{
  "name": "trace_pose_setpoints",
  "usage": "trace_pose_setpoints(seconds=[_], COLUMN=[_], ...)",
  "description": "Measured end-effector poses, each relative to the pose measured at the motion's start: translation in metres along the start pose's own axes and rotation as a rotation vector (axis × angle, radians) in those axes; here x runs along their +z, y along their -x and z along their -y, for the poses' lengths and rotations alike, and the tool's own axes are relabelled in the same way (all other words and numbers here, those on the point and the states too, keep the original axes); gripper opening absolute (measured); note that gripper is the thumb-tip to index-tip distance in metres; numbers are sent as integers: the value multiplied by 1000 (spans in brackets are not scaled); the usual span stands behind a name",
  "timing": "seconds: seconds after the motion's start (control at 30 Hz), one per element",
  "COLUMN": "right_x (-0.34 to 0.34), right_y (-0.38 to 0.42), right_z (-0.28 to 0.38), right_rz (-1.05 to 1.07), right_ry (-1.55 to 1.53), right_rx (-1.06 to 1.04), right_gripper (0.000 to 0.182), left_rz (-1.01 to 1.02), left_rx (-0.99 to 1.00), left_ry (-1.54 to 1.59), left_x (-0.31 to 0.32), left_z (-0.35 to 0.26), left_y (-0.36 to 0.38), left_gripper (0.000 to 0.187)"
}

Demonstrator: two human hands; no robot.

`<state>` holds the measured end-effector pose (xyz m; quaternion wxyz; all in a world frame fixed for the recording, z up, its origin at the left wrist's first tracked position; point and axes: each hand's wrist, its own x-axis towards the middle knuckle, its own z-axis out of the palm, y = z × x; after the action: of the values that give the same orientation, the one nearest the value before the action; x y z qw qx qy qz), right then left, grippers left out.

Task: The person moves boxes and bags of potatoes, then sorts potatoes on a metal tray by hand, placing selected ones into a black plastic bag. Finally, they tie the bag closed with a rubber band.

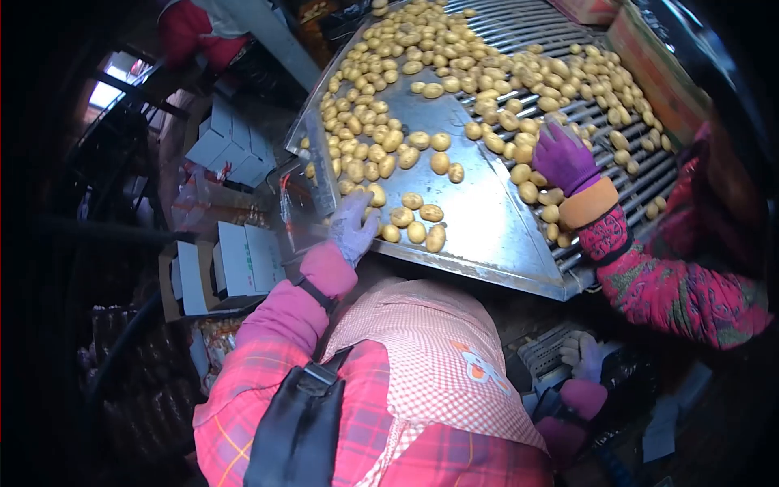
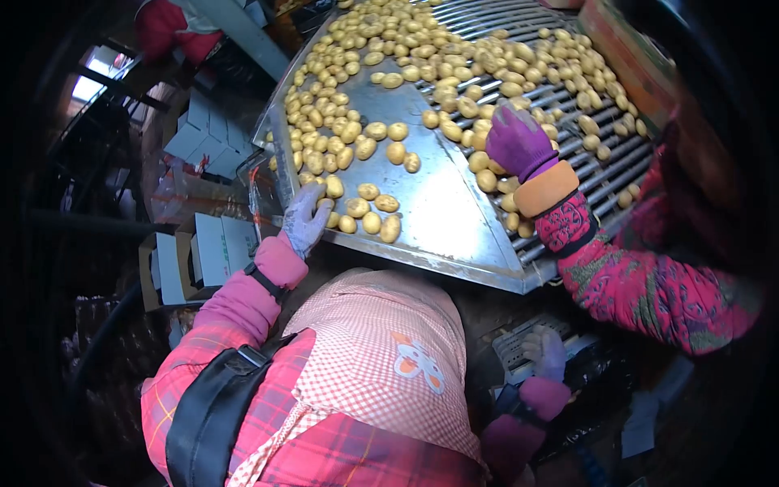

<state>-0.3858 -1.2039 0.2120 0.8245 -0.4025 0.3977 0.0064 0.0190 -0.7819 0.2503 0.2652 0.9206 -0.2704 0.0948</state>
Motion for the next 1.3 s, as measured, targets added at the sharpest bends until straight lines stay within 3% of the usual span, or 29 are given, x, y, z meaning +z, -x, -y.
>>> trace_pose_setpoints(seconds=[0.07,0.13,0.2,0.23,0.3,0.37,0.43,0.5,0.53,0.6,0.67,0.7,0.8,0.87,0.97,1.07,1.1,1.13,1.2,1.23,1.27,1.3], right_x=[60,121,174,198,242,277,314,358,360,364,379,391,416,433,465,492,500,502,495,488,476,448], right_y=[7,11,-3,-12,-35,-67,-93,-107,-129,-158,-165,-167,-178,-185,-199,-220,-222,-224,-221,-208,-212,-236], right_z=[13,44,53,53,52,41,35,40,29,1,-2,-4,-16,-20,-23,-34,-31,-29,-18,-3,0,9], right_rz=[-85,-31,31,61,100,230,229,182,218,265,284,307,275,308,373,391,404,475,682,518,418,150], right_ry=[243,333,420,492,580,1028,1104,1313,1409,1494,1539,1577,1596,1634,1599,1552,1438,1130,704,772,547,742], right_rx=[-148,-178,-213,-233,-241,-386,-180,-37,11,-202,-143,-99,-139,-172,-215,-314,-250,-26,-87,-293,-445,-686], right_gripper=[35,32,30,32,34,40,50,64,80,92,95,97,97,97,93,87,82,76,65,54,45,39], left_rz=[-8,-10,26,28,49,75,149,140,130,95,188,155,243,253,378,236,278,277,301,272,275,213], left_rx=[-91,-182,-463,-482,-653,-710,-784,-723,-646,-653,-593,-507,-641,-687,-569,-517,-541,-545,-664,-693,-698,-654], left_ry=[-20,-35,-180,-175,-29,-17,27,43,50,117,693,564,549,467,288,197,115,100,100,95,96,48], left_x=[-9,-20,-32,-29,-25,-15,-18,-8,-4,-13,-31,3,-18,-54,-80,-76,-81,-85,-89,-84,-79,-75], left_z=[29,45,54,68,98,117,122,148,163,178,193,245,245,213,200,205,204,202,198,204,207,209], left_y=[-14,-31,-48,-54,-66,-79,-91,-96,-96,-97,-97,-85,-78,-83,-85,-65,-63,-59,-56,-51,-45,-39], left_gripper=[46,50,68,68,87,91,98,98,97,97,98,79,81,85,85,83,82,82,81,79,79,78])
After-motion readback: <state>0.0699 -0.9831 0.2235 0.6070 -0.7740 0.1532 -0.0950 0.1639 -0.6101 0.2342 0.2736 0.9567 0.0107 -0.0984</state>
